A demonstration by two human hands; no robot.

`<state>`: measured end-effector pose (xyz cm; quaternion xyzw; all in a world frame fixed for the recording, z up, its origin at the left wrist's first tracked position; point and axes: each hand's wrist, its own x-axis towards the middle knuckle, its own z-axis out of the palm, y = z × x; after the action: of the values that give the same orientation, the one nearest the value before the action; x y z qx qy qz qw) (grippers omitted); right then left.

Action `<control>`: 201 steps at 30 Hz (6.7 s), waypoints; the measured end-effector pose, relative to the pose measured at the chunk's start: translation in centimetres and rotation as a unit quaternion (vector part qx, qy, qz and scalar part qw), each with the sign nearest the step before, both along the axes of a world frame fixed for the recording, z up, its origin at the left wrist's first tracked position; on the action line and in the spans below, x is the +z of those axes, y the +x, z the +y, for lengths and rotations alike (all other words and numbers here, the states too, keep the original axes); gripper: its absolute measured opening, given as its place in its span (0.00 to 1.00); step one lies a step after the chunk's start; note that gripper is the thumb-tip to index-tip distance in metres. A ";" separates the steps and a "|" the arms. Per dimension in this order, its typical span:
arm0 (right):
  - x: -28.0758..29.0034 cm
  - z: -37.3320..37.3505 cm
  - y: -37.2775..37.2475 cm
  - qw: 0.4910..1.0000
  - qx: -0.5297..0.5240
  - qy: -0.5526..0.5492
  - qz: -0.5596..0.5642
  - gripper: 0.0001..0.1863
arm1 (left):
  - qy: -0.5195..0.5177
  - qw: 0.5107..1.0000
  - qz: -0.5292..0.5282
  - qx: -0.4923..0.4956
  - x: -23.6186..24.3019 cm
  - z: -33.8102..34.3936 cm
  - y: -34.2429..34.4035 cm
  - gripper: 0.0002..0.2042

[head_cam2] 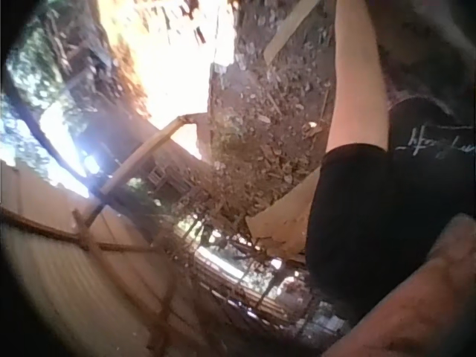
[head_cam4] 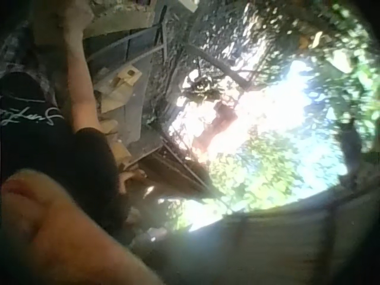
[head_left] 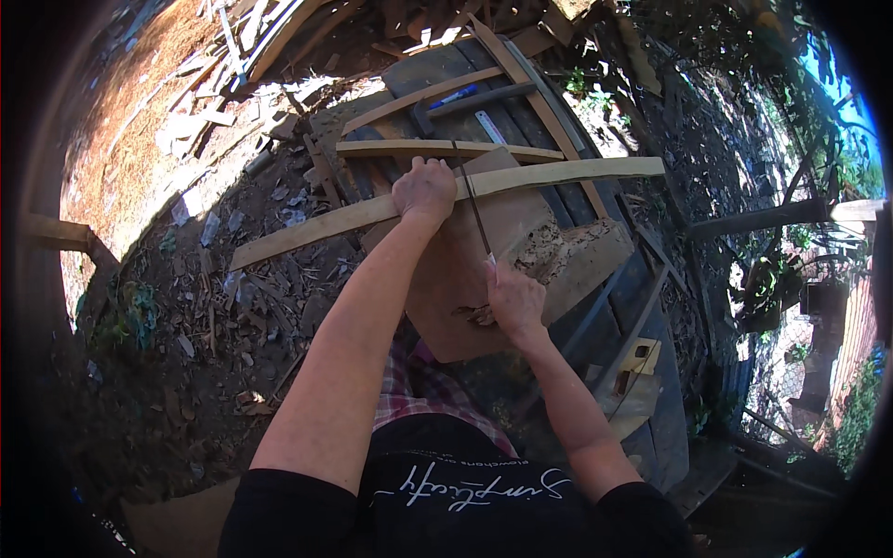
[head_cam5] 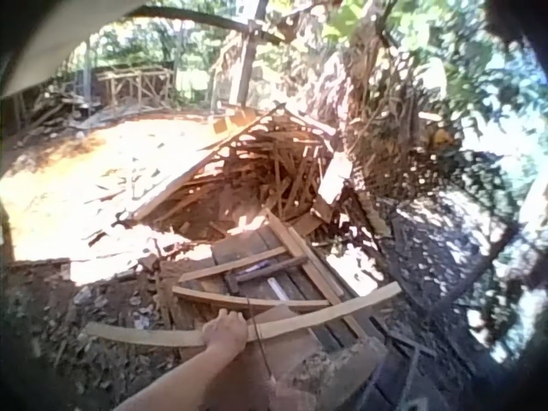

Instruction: The person cuts a wooden strip using a frame saw, wraps one end of a saw blade with paper and tape, and cuts the wooden strip with the wrapped blade.

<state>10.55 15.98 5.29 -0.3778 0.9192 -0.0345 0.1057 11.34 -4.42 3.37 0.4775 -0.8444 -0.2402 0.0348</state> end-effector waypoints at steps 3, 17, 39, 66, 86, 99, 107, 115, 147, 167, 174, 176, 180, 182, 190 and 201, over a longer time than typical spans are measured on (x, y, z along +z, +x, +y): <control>-0.7 -2.0 -0.9 0.997 0.018 -0.078 0.012 0.22 | -0.002 0.999 -0.001 -0.035 -0.1 0.0 0.1 0.21; -1.7 -3.4 -1.8 0.992 0.037 -0.110 0.040 0.20 | -0.001 0.999 -0.007 -0.035 0.1 0.0 0.1 0.21; -0.7 0.2 0.0 0.995 0.036 -0.078 0.054 0.21 | -0.008 1.000 0.005 -0.012 -0.1 -0.1 0.0 0.20; 0.4 -0.5 -0.2 0.996 0.035 -0.080 0.026 0.21 | -0.005 1.000 -0.004 -0.015 0.0 0.0 -0.1 0.21; -2.1 -2.9 -1.8 0.986 -0.015 -0.154 0.056 0.19 | -0.024 0.999 0.008 -0.025 -0.1 0.0 0.0 0.20; -1.8 -1.0 -0.7 0.984 0.002 -0.165 0.064 0.15 | -0.222 0.953 0.138 -0.154 -1.3 1.5 2.9 0.13; -0.4 -2.1 -0.2 0.992 -0.014 -0.118 0.049 0.14 | -0.226 0.943 0.134 -0.205 -1.2 2.5 4.0 0.14; 2.5 -2.7 -0.6 0.994 0.016 -0.108 0.030 0.14 | -0.232 0.944 0.095 -0.213 -1.0 3.5 4.4 0.12; 0.2 -1.7 0.0 0.988 0.016 -0.140 0.070 0.12 | -0.209 0.949 0.021 -0.234 -1.0 3.9 4.1 0.13; 0.3 -0.8 0.7 0.997 0.003 -0.065 0.032 0.13 | -0.193 0.955 0.018 -0.226 -0.7 4.0 4.3 0.14; 0.1 -3.0 -0.2 0.990 0.017 -0.129 0.051 0.12 | -0.183 0.955 0.018 -0.232 -0.1 3.9 4.3 0.13; 0.7 -1.1 1.1 0.994 0.012 -0.106 0.031 0.12 | -0.192 0.953 0.026 -0.234 0.2 3.9 4.3 0.13; 0.4 0.1 1.4 0.994 0.011 -0.093 0.048 0.12 | -0.199 0.953 0.017 -0.229 -0.1 4.2 4.3 0.14; -0.7 -2.2 -0.3 0.987 0.033 -0.128 0.087 0.13 | -0.177 0.956 0.032 -0.232 -0.7 4.5 4.0 0.13; -1.7 6.5 3.8 0.993 0.074 -0.092 -0.014 0.18 | -0.141 0.972 -0.011 -0.187 -1.7 4.7 2.7 0.15; 1.1 8.9 4.9 0.993 -0.042 -0.110 0.027 0.20 | -0.051 0.971 -0.030 -0.231 0.6 2.9 3.0 0.24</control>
<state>15.49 24.83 6.39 -0.3487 0.9274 -0.1301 0.0370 14.33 -1.52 4.00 0.2741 -0.9436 -0.1841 -0.0228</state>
